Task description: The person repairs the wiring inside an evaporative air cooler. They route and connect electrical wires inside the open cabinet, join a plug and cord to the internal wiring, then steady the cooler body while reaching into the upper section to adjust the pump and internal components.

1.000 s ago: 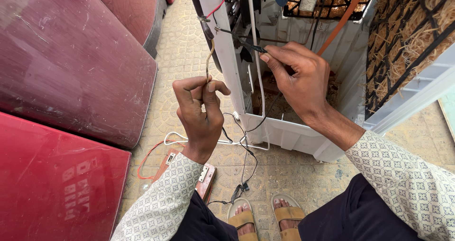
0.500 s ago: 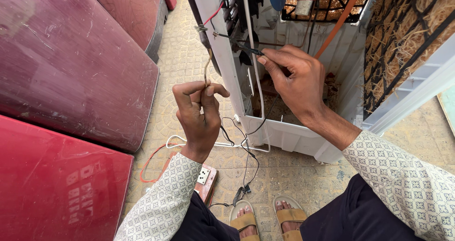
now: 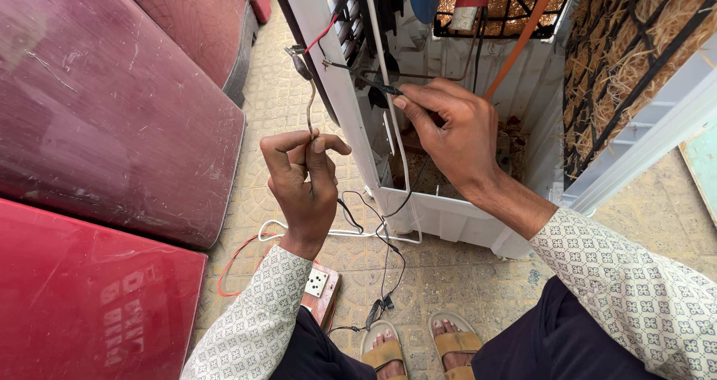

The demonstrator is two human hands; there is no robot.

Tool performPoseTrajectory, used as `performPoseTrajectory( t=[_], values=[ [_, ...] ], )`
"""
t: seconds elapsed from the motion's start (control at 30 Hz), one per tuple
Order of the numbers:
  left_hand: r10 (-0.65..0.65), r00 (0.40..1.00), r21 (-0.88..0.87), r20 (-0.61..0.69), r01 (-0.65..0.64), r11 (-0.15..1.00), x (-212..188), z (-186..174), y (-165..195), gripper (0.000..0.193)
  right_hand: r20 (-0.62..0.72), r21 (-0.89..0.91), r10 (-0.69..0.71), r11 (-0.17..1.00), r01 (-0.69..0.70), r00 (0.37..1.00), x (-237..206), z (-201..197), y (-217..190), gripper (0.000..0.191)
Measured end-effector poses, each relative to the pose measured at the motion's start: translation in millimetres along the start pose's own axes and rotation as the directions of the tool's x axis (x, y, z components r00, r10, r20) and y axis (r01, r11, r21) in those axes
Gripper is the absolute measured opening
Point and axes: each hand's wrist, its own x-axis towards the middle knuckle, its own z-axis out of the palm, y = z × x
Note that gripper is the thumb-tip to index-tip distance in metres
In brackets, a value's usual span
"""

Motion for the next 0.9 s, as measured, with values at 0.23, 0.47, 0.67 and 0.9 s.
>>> performPoseTrajectory(
  t=[0.23,0.47,0.67,0.9],
  values=[
    [-0.010,1.000,-0.003,0.000,0.010,1.000,-1.8,1.2,-3.1,0.013,0.004,-0.006,0.018,1.000,-0.018,1.000,0.3,0.2,-2.7,0.018],
    [-0.047,0.999,-0.045,-0.018,0.046,0.998,-2.4,4.0,-5.1,0.013,-0.058,0.054,-0.030,0.998,0.033,0.998,-1.6,-0.3,-9.0,0.019],
    [-0.066,0.998,-0.005,-0.003,0.066,0.998,1.7,0.6,-0.7,0.013,0.005,0.051,0.068,0.996,-0.068,0.998,0.6,-3.2,-9.8,0.022],
    [-0.070,0.997,-0.005,-0.016,0.070,0.998,3.4,2.9,1.2,0.014,0.004,0.051,0.088,0.995,-0.088,0.996,0.5,-3.1,-8.2,0.021]
  ],
)
